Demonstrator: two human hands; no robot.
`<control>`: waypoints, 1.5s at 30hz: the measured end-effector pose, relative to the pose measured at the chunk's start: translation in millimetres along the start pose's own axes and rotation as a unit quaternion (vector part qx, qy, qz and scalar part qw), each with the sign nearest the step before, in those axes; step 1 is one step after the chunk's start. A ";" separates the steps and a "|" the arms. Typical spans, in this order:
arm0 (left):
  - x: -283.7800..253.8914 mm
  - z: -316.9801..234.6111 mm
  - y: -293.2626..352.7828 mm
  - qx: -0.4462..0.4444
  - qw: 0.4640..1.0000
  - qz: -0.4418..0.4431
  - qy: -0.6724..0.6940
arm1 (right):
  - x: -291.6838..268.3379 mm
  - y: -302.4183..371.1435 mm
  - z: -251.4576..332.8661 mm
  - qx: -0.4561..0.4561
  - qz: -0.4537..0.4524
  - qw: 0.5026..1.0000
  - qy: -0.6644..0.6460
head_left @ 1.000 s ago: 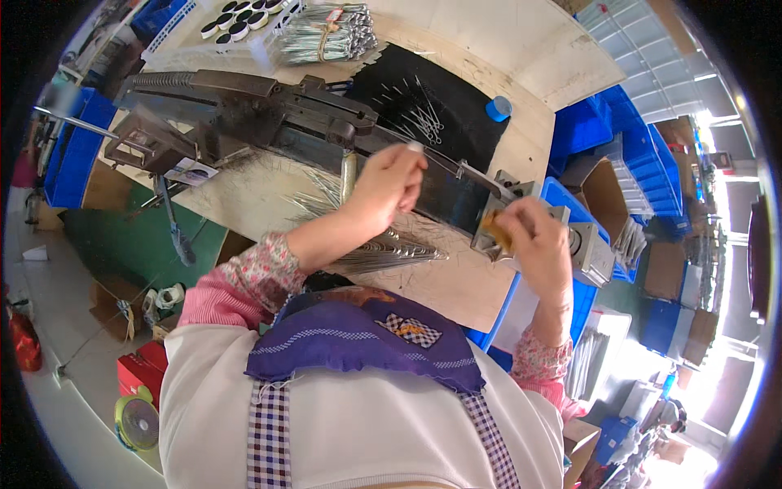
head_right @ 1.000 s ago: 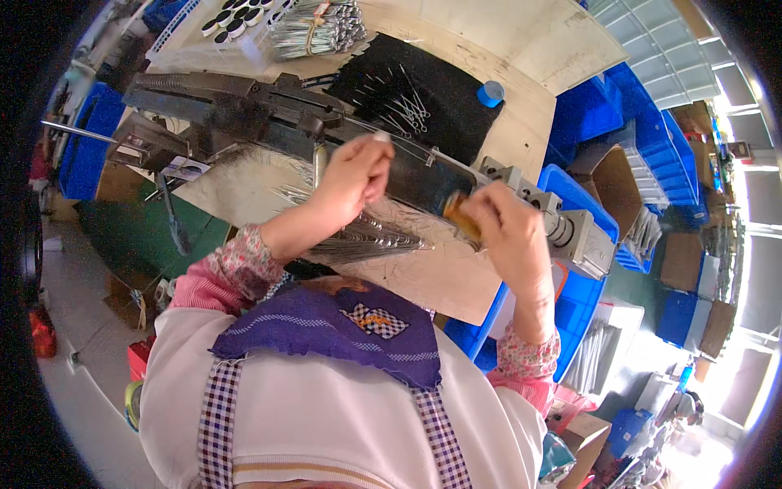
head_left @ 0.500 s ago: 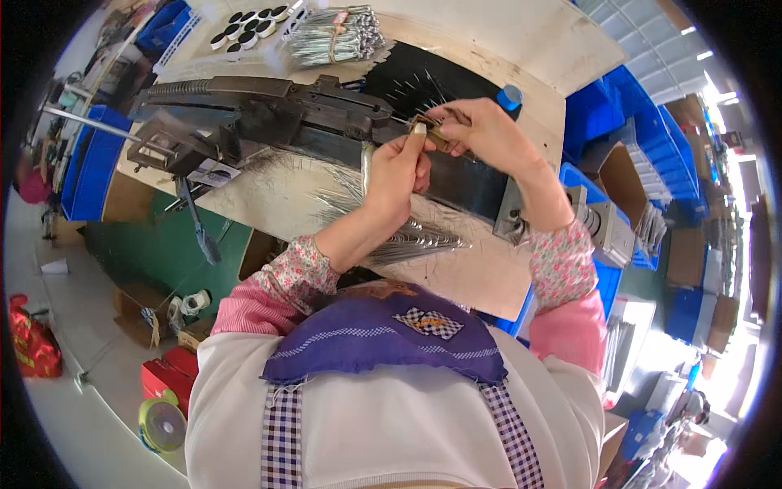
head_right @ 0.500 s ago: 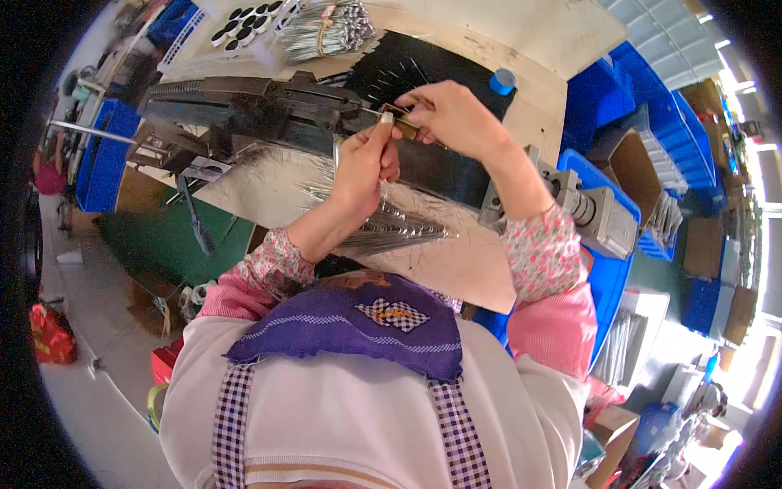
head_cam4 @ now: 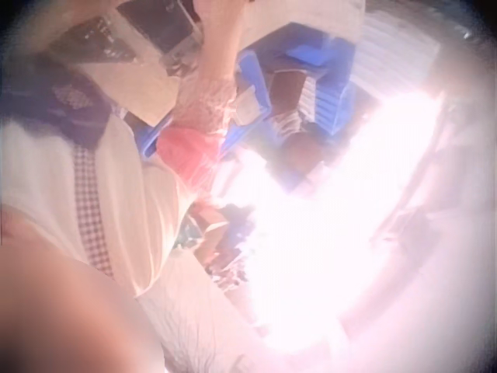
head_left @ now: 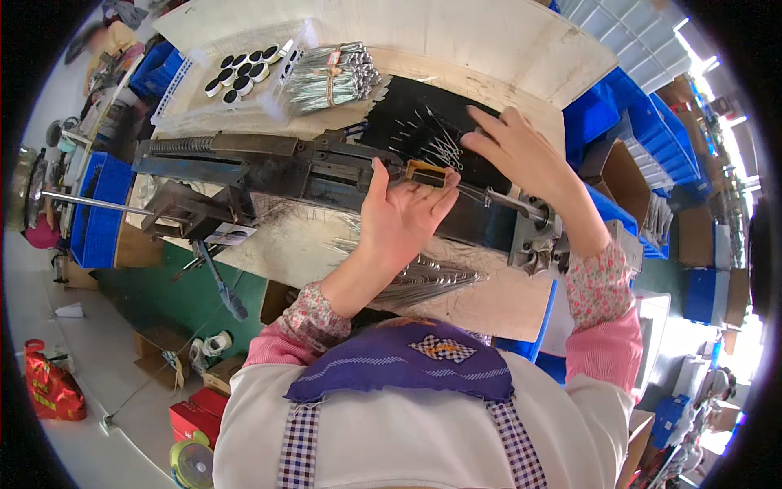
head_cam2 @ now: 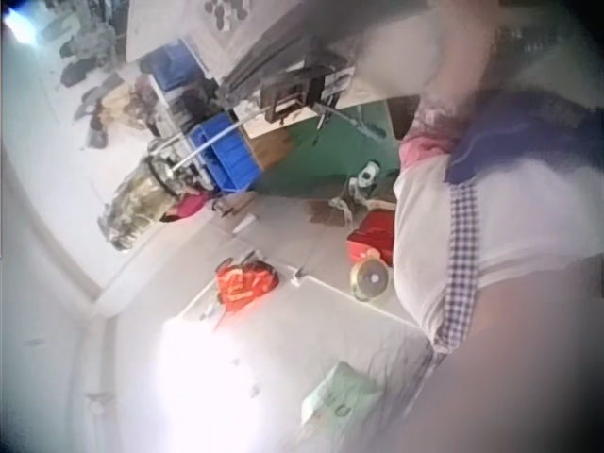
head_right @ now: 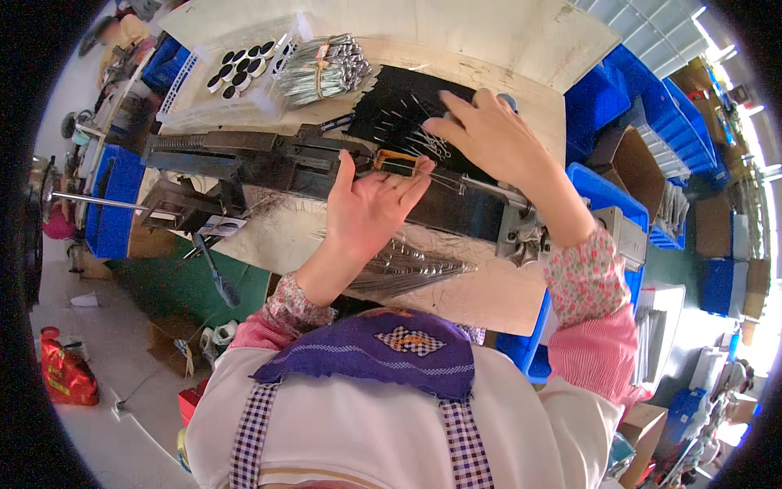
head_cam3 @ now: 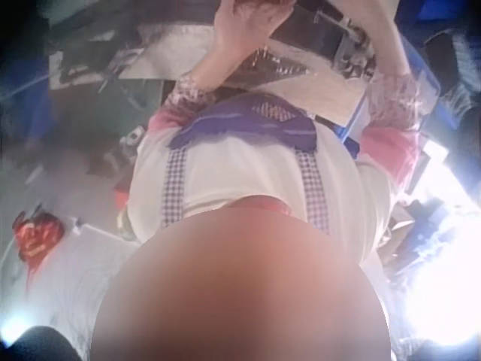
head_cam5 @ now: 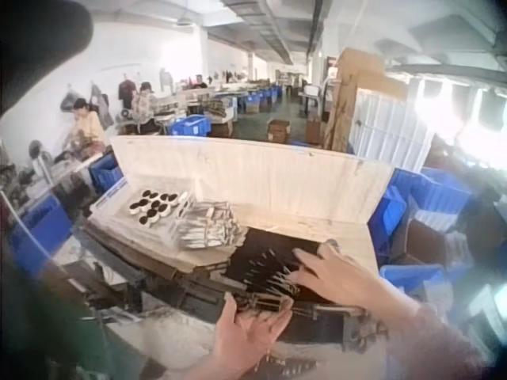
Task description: The recorder is assembling small metal brushes by inserting thin bristles into a metal base using a machine.
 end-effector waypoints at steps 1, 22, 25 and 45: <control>0.0 -2.1 1.9 0.006 1.000 -0.005 0.008 | -9.6 3.6 3.0 -0.021 -0.032 0.996 0.079; -5.3 -9.0 15.3 0.111 0.988 -0.030 -0.099 | 7.7 7.5 32.5 -0.063 -0.155 0.983 -0.070; -0.4 -5.6 13.3 0.091 0.991 -0.010 -0.098 | 3.7 13.8 33.2 -0.056 -0.161 0.984 -0.045; 3.0 -12.2 17.6 0.101 0.991 -0.013 -0.091 | 15.7 -14.4 31.8 -0.068 -0.085 0.992 -0.069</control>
Point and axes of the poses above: each hand's wrist, its own y-axis away from the middle knuckle, its own x-axis out of the palm, z = x × y, the point moved 10 cm from there along -y, towards the middle knuckle, and after that the axes turned 14 degrees about -x, right-handed, at the moved point
